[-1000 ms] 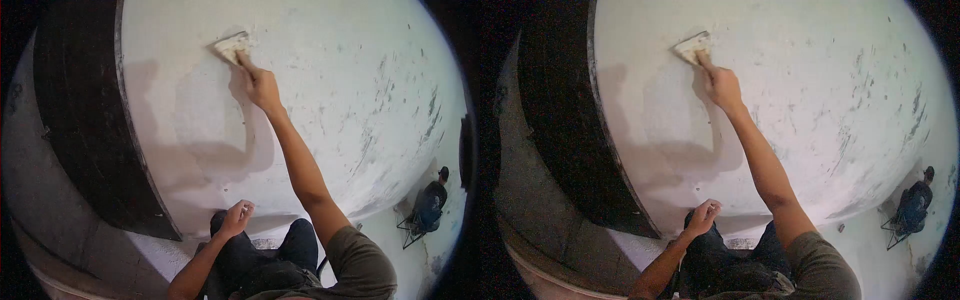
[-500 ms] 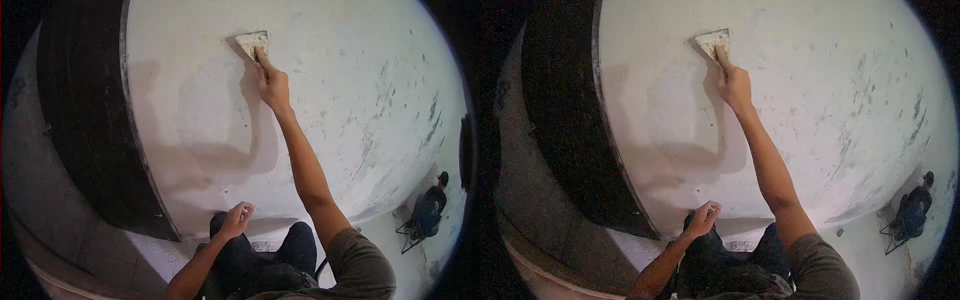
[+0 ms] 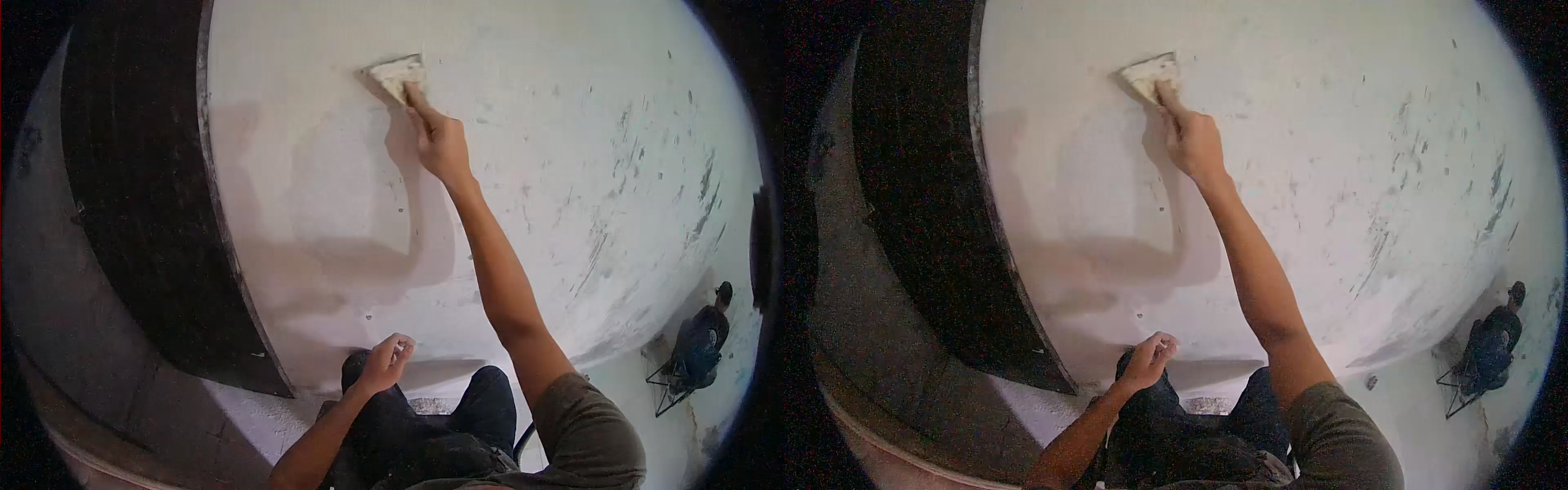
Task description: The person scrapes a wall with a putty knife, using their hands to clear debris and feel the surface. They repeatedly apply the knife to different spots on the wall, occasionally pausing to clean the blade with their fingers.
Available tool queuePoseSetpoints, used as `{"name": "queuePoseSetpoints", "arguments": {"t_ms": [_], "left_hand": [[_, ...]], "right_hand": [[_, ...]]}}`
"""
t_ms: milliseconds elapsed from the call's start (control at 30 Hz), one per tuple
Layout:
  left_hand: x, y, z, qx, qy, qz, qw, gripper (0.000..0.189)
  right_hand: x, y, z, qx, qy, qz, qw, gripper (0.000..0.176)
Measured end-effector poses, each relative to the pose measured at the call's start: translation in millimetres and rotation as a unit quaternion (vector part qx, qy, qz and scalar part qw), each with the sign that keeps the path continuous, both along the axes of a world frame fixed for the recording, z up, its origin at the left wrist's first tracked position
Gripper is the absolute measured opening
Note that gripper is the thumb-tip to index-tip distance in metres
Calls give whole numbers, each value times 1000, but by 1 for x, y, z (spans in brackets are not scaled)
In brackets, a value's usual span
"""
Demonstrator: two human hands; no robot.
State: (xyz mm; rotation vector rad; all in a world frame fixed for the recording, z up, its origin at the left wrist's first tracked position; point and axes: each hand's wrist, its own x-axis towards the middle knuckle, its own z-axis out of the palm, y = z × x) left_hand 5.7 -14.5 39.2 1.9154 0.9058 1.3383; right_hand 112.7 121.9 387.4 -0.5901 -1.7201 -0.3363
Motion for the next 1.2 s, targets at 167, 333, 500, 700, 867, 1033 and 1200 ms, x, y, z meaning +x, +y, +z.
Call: {"name": "queuePoseSetpoints", "arguments": {"t_ms": [167, 333, 500, 700, 867, 1033, 1200], "left_hand": [[0, 5, -9, 11, -15, -9, 1000, 25], [0, -1, 0, 1, -8, 2, 1000, 25], [1, -1, 3, 1, -10, 2, 1000, 24], [4, 2, -4, 28, -16, 6, 999, 22], [0, 4, 0, 6, -3, -7, 1000, 23], [2, 3, -4, 28, -14, 1, 1000, 24], [2, 5, -5, 32, -16, 7, 999, 24]], "right_hand": [[8, -9, 2, -53, -39, -72, 995, 54], [7, -10, 0, 26, -117, -17, 993, 40], [10, -11, 6, -6, -59, -38, 997, 40], [15, -18, 14, -33, -23, -83, 996, 40], [19, -6, 12, -7, -85, -74, 994, 41], [18, -22, 12, -57, -116, -121, 984, 42], [24, -13, 13, -3, -128, -50, 990, 41]]}}
